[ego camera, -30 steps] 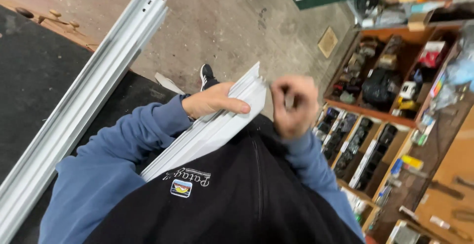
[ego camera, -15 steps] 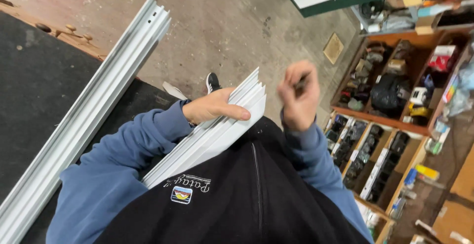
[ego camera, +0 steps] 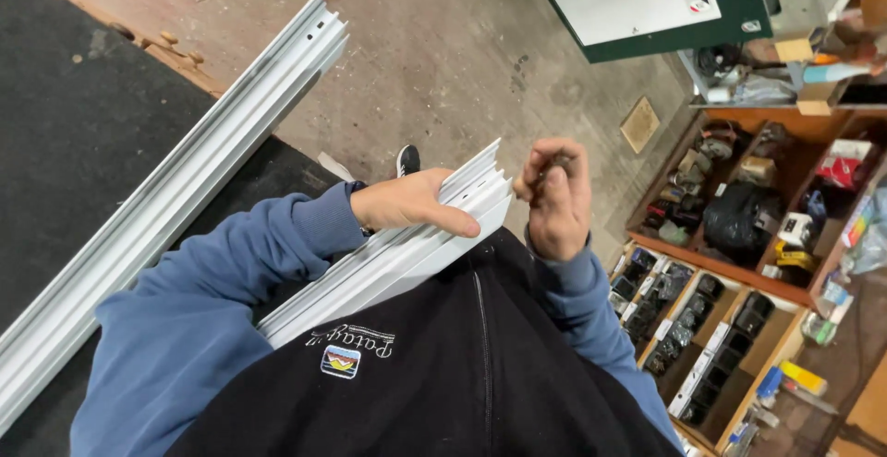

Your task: The person repeatedly scrapes the cut ends of several white metal profiles with a small metal tool to remove burrs. The person handles the profiles one at a time, scraping each end before placing the profile back on the floor.

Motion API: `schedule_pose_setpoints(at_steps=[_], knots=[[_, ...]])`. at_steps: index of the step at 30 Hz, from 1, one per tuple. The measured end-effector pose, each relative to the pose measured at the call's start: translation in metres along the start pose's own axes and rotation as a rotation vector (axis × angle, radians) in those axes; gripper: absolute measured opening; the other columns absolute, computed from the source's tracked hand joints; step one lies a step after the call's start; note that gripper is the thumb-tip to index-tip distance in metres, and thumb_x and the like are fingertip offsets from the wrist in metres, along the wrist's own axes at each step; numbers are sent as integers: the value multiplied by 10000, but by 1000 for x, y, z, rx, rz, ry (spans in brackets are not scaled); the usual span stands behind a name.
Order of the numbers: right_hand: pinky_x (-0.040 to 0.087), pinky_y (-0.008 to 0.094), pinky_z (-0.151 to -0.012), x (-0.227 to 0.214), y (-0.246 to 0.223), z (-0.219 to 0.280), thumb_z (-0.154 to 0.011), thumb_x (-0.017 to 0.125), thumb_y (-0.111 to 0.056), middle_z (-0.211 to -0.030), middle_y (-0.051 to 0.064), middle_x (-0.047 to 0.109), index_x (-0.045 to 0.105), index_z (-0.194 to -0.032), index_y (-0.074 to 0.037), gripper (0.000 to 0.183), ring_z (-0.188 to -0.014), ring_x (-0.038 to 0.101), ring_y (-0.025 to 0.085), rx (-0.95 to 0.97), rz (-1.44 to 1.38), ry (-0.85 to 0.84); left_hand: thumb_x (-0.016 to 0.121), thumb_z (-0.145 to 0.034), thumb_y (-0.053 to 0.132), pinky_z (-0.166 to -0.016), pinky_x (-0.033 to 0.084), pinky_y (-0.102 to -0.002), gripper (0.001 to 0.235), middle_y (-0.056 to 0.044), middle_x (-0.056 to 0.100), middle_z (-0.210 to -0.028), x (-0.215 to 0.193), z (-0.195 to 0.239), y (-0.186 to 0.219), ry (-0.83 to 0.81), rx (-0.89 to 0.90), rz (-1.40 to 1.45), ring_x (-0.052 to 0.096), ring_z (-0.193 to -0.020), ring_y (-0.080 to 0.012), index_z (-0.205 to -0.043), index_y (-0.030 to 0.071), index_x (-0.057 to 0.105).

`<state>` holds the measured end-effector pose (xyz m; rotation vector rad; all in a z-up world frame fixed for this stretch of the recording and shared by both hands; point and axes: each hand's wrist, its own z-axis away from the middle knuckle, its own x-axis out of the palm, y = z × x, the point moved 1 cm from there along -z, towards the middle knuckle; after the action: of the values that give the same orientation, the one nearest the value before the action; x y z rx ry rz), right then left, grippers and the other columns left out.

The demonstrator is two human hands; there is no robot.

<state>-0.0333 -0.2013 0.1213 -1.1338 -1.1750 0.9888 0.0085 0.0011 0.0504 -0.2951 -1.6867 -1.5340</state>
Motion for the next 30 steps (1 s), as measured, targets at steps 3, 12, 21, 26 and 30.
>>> schedule_pose_setpoints(at_steps=[3, 12, 21, 26, 30], knots=[[447, 288, -772, -10, -5, 19, -1036, 569, -218, -1071, 64, 529, 597, -1233, -41, 266, -888, 503, 128, 96, -63, -66, 807, -849, 260, -819, 507, -255, 505, 6, 679, -1033, 6, -2, -1, -6, -10, -9, 603, -930, -71, -1248, 4, 633], [389, 275, -782, -21, 4, 27, -874, 727, 3, -1122, 45, 489, 529, -1120, -40, 319, -894, 454, 117, -125, 404, -229, 810, -837, 263, -814, 518, -247, 508, 26, 690, -1027, 17, -3, 3, 11, 13, -117, 613, -918, -59, -1238, 4, 638], [458, 246, -820, -31, -6, 17, -933, 562, -6, -1069, 46, 614, 601, -1101, -6, 172, -872, 535, 99, 71, 438, -185, 813, -810, 326, -817, 525, -279, 564, -26, 682, -993, 34, 9, 33, 106, 148, -331, 615, -919, -98, -1231, 8, 613], [503, 265, -843, -44, 3, 11, -1029, 625, -50, -999, 52, 668, 623, -1026, -9, 42, -904, 609, 113, 63, 430, -262, 800, -729, 516, -705, 564, -427, 686, -227, 715, -862, 34, 11, 35, 327, -42, -829, 740, -804, -358, -1075, -28, 563], [397, 215, -648, -38, 0, 6, -1060, 520, -135, -871, 68, 708, 673, -1038, 5, 209, -672, 475, 50, 113, 336, -43, 810, -744, 486, -708, 562, -463, 699, -272, 702, -842, 41, 13, 40, 362, -64, -885, 730, -804, -414, -1120, -35, 534]])
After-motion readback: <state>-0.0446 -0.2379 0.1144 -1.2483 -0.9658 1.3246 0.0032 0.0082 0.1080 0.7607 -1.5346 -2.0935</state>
